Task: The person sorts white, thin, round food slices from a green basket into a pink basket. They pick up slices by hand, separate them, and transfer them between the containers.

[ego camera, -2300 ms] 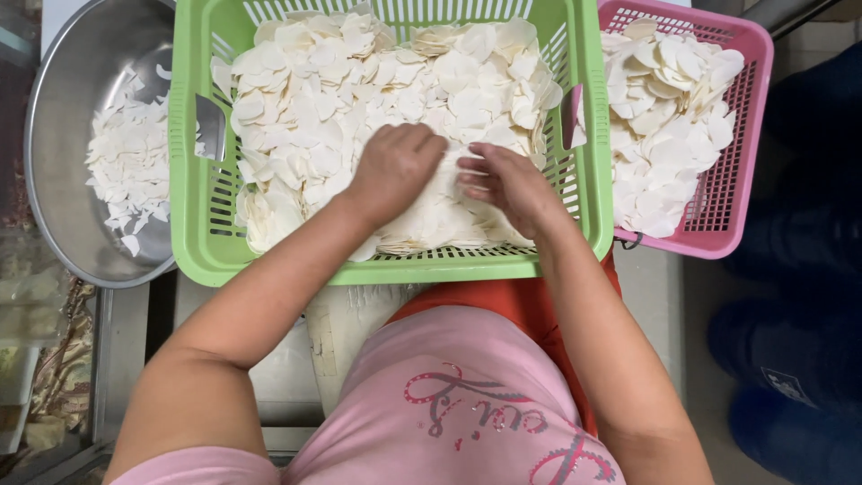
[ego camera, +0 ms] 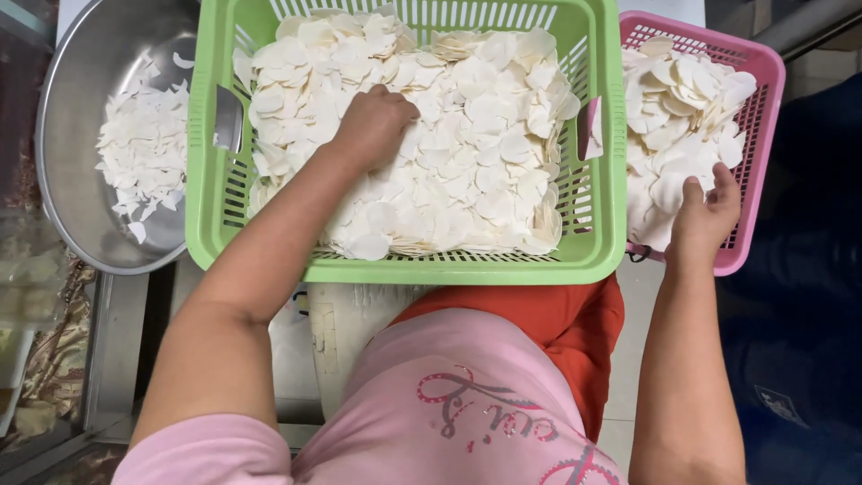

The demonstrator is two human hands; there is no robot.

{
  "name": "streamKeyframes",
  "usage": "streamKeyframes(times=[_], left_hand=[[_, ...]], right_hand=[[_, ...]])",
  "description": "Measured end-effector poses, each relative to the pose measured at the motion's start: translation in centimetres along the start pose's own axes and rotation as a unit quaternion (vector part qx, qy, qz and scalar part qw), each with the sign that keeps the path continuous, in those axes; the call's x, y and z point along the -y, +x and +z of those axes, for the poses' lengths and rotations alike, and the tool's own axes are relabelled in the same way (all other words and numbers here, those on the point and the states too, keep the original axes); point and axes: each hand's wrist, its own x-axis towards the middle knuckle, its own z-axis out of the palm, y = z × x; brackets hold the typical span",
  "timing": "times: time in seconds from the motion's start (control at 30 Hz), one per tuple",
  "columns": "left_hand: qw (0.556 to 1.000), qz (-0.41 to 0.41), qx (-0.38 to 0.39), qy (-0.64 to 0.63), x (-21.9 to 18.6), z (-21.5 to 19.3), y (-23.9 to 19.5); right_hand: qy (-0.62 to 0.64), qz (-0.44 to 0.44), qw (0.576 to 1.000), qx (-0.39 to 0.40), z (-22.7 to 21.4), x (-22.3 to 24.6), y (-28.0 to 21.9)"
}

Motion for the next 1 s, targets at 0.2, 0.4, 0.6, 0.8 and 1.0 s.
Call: streamKeyframes(times=[0.2,0.4,0.6,0.8,1.0], left_hand=[[0.990,0.023,0.140,0.023,0.0,-0.9,1.0],[0.966,0.004,0.253,0.055,-2.2,-4.6,2.2],[0.933,0.012,0.348,0.092,-3.3,-6.6,4.0],[0.892,-0.068,0.435,0.099,-5.0,-9.3,4.8],[0.874,0.009,0.455,0.169,-4.2,-7.3,6.0]], right_hand=[[0.060,-0.116,0.991,0.028,2.6,5.8,-2.7],[0.147,-0.163,0.968,0.118,6.1,11.0,-6.2],[0.073,-0.269,0.949,0.149,7.3,13.0,-8.7],[0.049,-0.308,0.937,0.155,7.5,12.3,-9.3],[0.047,-0.325,0.932,0.153,7.6,11.8,-9.3]])
